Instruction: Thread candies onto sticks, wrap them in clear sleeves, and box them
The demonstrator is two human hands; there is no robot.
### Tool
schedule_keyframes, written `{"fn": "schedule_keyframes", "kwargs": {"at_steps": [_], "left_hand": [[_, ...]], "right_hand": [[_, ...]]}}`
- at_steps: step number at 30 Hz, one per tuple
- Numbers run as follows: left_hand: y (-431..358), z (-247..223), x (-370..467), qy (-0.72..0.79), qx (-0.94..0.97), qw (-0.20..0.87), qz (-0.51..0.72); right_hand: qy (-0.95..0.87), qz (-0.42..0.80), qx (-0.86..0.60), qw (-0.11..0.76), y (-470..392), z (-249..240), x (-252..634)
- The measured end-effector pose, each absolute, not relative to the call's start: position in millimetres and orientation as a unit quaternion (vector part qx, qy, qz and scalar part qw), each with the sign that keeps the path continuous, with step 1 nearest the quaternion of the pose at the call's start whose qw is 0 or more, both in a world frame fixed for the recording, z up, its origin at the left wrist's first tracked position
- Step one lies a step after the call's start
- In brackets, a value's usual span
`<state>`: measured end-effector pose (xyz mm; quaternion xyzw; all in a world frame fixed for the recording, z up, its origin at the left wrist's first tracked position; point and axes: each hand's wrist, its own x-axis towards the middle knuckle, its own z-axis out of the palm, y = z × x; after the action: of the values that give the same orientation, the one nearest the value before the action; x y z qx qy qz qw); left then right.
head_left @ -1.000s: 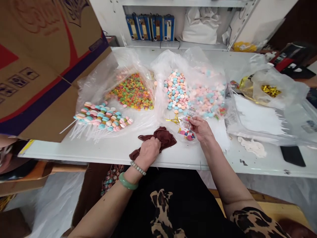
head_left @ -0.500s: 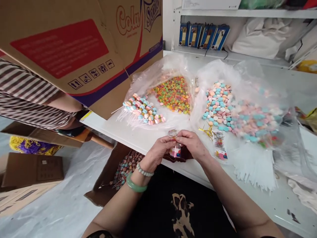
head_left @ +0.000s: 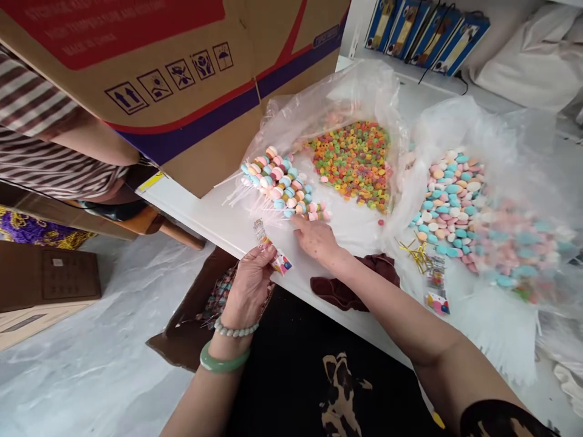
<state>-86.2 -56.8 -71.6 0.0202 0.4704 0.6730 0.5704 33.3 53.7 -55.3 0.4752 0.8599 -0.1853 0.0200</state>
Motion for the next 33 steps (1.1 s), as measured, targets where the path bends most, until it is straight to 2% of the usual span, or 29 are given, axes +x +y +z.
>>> {"fn": "schedule_keyframes", "kwargs": {"at_steps": [6,10,12,17,19,23,28,33], "left_hand": [[-52.9,-70.3,-85.6,0.464,0.015,0.577,0.672],[-51.2,-70.9,-87.5,0.479,-0.003,0.577,0.661],[-51.2,-69.5,-89.1,0.479,0.013,0.594,0.646],[-49.5,-60.4,-80.1,0.47,0.056,0.63,0.616],[-47.7,-56.5,-73.1,0.457,0.076,0.641,0.612],[-44.0,-51.8,-65.2,0.448,0.084,0.65,0.608],[-39.4,-48.3,-60.2,0.457,0.04,0.626,0.631],[-31.8,-40.0,-40.4,0.441,-0.006,0.613,0.655]], "right_hand": [[0.887,-0.131,0.439,0.066,48.2,-53.8,23.4],[0.878,-0.178,0.442,0.053,33.4,-44.5,62.7],[0.846,-0.245,0.473,0.011,26.9,-44.2,89.0],[0.617,-0.481,0.594,-0.187,23.6,-61.9,127.0],[0.547,-0.493,0.636,-0.23,27.3,-69.7,128.8],[0.516,-0.455,0.679,-0.257,33.7,-72.9,132.9],[0.47,-0.532,0.601,-0.367,12.0,-54.5,158.3],[0.499,-0.566,0.528,-0.389,-40.5,-39.8,189.3]]}}
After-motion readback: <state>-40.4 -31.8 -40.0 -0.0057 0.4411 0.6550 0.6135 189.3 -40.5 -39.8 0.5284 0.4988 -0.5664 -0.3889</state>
